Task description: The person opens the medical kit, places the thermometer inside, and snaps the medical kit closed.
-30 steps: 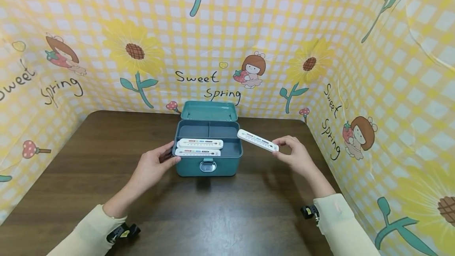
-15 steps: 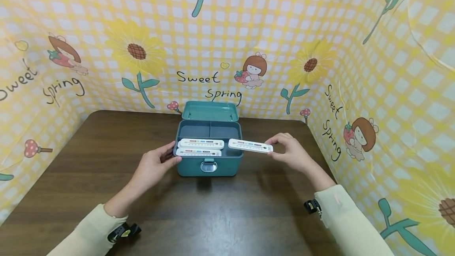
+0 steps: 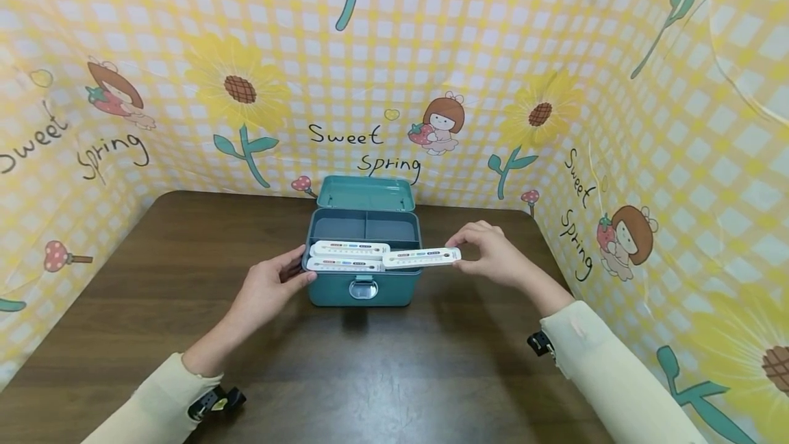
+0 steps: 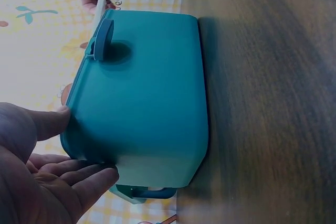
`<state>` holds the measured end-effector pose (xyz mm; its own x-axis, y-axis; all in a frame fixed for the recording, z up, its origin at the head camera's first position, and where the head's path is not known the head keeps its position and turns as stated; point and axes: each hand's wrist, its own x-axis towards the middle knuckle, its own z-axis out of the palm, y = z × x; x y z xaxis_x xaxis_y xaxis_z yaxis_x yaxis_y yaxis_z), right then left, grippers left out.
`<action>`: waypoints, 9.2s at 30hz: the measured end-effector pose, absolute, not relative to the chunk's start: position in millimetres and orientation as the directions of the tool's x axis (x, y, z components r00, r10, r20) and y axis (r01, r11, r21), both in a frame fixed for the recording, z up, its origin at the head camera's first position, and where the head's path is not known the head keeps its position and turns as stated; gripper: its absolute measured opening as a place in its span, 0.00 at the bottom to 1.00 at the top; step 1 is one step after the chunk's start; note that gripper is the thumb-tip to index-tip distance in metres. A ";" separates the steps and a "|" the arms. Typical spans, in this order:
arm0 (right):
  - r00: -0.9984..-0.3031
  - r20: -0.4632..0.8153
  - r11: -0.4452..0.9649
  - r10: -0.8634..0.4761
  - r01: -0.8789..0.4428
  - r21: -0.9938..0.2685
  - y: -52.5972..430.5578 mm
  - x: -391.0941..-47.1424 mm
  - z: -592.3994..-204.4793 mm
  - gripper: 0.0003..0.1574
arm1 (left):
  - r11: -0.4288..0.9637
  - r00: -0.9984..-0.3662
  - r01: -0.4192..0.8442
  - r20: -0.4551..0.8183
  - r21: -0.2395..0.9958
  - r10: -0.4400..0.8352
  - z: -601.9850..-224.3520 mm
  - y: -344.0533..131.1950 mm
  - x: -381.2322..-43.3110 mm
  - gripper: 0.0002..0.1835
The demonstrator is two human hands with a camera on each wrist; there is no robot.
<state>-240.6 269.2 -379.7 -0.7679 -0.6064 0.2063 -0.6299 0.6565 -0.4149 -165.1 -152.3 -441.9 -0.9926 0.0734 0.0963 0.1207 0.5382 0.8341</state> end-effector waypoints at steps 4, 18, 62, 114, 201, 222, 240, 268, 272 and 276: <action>-0.744 0.195 0.639 -0.639 -0.654 -0.406 261.2 -243.2 -372.9 0.19 | 0.541 -0.993 0.118 0.095 0.833 0.069 -442.5 -151.3 -165.4 0.38; -0.696 0.076 0.645 -0.714 -0.696 -0.316 238.1 -253.1 -352.1 0.17 | 0.546 -0.993 0.118 0.097 0.829 0.068 -441.4 -151.3 -166.3 0.38; -0.607 -0.067 0.604 -0.792 -0.765 -0.224 174.8 -261.7 -354.7 0.17 | 0.544 -0.993 0.117 0.101 0.831 0.060 -444.0 -150.1 -164.9 0.37; -0.611 0.049 0.578 -0.790 -0.768 -0.274 148.5 -253.5 -378.9 0.15 | 0.584 -0.990 0.139 0.106 0.800 0.090 -438.3 -154.1 -165.0 0.36; -0.948 0.015 0.497 -0.319 -0.180 -0.849 196.6 -332.7 -437.2 0.37 | 0.467 -0.962 0.034 -0.098 0.884 0.256 -448.5 -193.7 -314.9 0.43; -0.944 -0.009 0.302 -0.331 -0.097 -0.948 192.3 -333.8 -453.6 0.38 | 0.166 -0.956 -0.003 -0.052 0.986 0.290 -461.6 -188.5 -311.5 0.37; -0.941 0.052 0.259 -0.335 -0.144 -0.955 195.5 -338.4 -451.9 0.38 | 0.269 -0.967 0.052 -0.019 0.962 0.255 -455.8 -187.5 -312.2 0.37; -0.936 0.270 0.281 -0.223 -0.328 -0.902 191.1 -328.6 -455.5 0.37 | 0.286 -0.982 0.144 0.101 0.947 0.161 -451.3 -179.4 -301.6 0.33; -0.937 0.293 0.272 -0.192 -0.338 -0.901 189.2 -327.9 -456.0 0.36 | 0.290 -0.982 0.164 0.130 0.943 0.134 -450.4 -178.0 -298.5 0.32; -0.935 0.313 0.261 -0.165 -0.348 -0.901 188.0 -327.1 -456.4 0.36 | 0.302 -0.983 0.169 0.141 0.938 0.113 -448.9 -176.4 -296.0 0.31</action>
<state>-327.1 188.0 -456.4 -0.9353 -0.1649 0.3132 -0.3476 0.2606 -0.9007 -296.0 -176.4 -448.9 -0.9835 0.1130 0.1414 0.1695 0.3016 0.9383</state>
